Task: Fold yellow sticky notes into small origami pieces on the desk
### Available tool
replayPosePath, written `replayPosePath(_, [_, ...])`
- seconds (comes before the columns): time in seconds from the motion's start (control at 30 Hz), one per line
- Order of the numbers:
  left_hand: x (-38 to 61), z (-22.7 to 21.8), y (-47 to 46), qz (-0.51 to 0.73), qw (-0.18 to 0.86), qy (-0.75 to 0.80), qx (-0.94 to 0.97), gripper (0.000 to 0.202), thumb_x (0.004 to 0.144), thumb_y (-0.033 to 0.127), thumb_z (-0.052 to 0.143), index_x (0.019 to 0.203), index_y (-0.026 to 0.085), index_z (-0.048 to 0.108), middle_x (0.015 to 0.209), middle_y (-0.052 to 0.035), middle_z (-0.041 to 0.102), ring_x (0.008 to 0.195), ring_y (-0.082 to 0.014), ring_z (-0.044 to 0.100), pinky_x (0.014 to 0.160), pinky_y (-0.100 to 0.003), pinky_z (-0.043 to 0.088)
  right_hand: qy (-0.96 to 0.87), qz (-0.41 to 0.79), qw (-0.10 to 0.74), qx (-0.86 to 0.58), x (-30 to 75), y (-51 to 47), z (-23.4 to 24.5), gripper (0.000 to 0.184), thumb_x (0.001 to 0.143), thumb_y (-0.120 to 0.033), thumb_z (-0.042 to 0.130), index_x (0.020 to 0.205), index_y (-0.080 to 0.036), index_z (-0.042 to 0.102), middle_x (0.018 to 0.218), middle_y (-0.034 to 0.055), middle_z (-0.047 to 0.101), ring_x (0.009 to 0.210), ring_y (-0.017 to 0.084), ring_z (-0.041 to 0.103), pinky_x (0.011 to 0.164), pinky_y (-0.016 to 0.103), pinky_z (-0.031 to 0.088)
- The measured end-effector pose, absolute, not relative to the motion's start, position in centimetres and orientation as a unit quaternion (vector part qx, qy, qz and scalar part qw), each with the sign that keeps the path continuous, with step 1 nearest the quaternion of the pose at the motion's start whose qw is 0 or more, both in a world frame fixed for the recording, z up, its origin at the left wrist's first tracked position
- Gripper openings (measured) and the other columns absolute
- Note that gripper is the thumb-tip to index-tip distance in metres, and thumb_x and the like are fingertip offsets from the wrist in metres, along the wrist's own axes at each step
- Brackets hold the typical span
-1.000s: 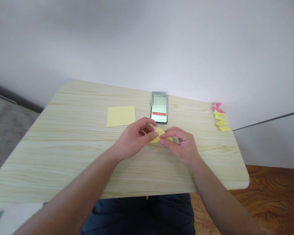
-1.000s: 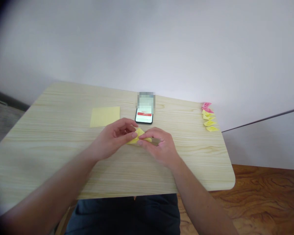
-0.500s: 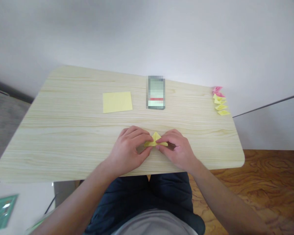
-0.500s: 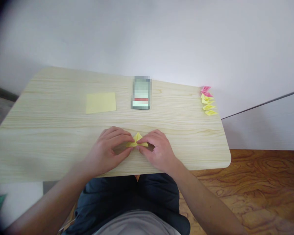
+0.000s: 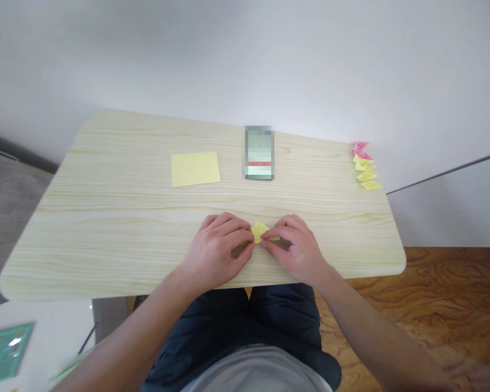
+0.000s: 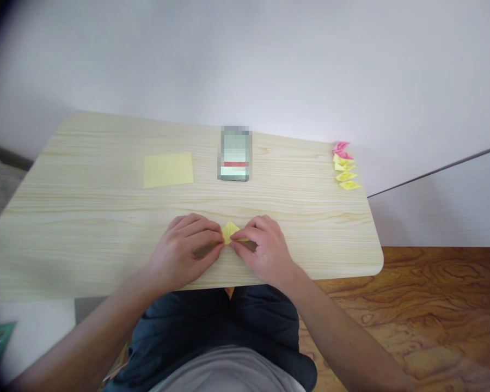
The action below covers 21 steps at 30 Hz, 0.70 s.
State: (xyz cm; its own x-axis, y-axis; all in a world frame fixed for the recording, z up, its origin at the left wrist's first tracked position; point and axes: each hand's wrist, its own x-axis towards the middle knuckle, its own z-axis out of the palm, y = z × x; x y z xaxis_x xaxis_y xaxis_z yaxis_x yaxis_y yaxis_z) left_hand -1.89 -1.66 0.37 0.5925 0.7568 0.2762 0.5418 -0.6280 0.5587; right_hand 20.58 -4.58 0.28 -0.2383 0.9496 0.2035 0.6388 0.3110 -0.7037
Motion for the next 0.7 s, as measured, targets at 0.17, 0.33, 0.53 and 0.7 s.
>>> replayPosePath(0.17, [-1.48,0.05,-1.72,0.261,0.207,0.394,0.857,0.014,0.086,0.03,0.069,0.099,0.026,0.072,0.106,-0.0048,0.075,0.105,-0.0269,0.061,0.094,-0.044,0.039,-0.755,0.229,0.297,-0.539,20.94,-4.91,-0.08,0.007,0.091,-0.028,0.071,0.095,-0.025,0.076,0.09,0.0061,0.064,0.09,0.023,0.059,0.083,0.041,0.048])
replayPosePath(0.33, [-1.09,0.04,-1.68,0.258,0.202,0.401,0.855,0.014,0.087,0.028,0.067,0.101,0.025,0.071,0.103,-0.0049,0.076,0.103,-0.0269,0.061,0.092,-0.044,0.039,-0.763,0.23,0.295,-0.527,21.05,-4.78,-0.04,0.016,0.086,-0.024,0.074,0.102,-0.024,0.073,0.091,0.0059,0.068,0.091,0.025,0.059,0.085,0.042,0.048])
replayPosePath(0.53, [-1.24,0.02,-1.56,0.264,0.216,0.393,0.854,0.017,0.086,0.028,0.069,0.102,0.026,0.072,0.105,-0.0048,0.075,0.103,-0.0271,0.061,0.093,-0.044,0.039,-0.755,0.253,0.303,-0.523,21.54,-4.44,0.36,0.021,0.088,-0.02,0.071,0.108,-0.025,0.072,0.09,0.005,0.07,0.089,0.023,0.061,0.083,0.04,0.05])
replayPosePath(0.7, [-1.37,0.0,-1.51,0.266,0.217,0.388,0.855,0.011,0.089,0.028,0.066,0.098,0.026,0.072,0.105,-0.0035,0.076,0.103,-0.0261,0.062,0.093,-0.043,0.038,-0.741,0.266,0.317,-0.528,21.67,-4.37,0.32,0.019,0.089,-0.027,0.072,0.108,-0.026,0.074,0.087,0.0046,0.07,0.086,0.022,0.062,0.081,0.039,0.051])
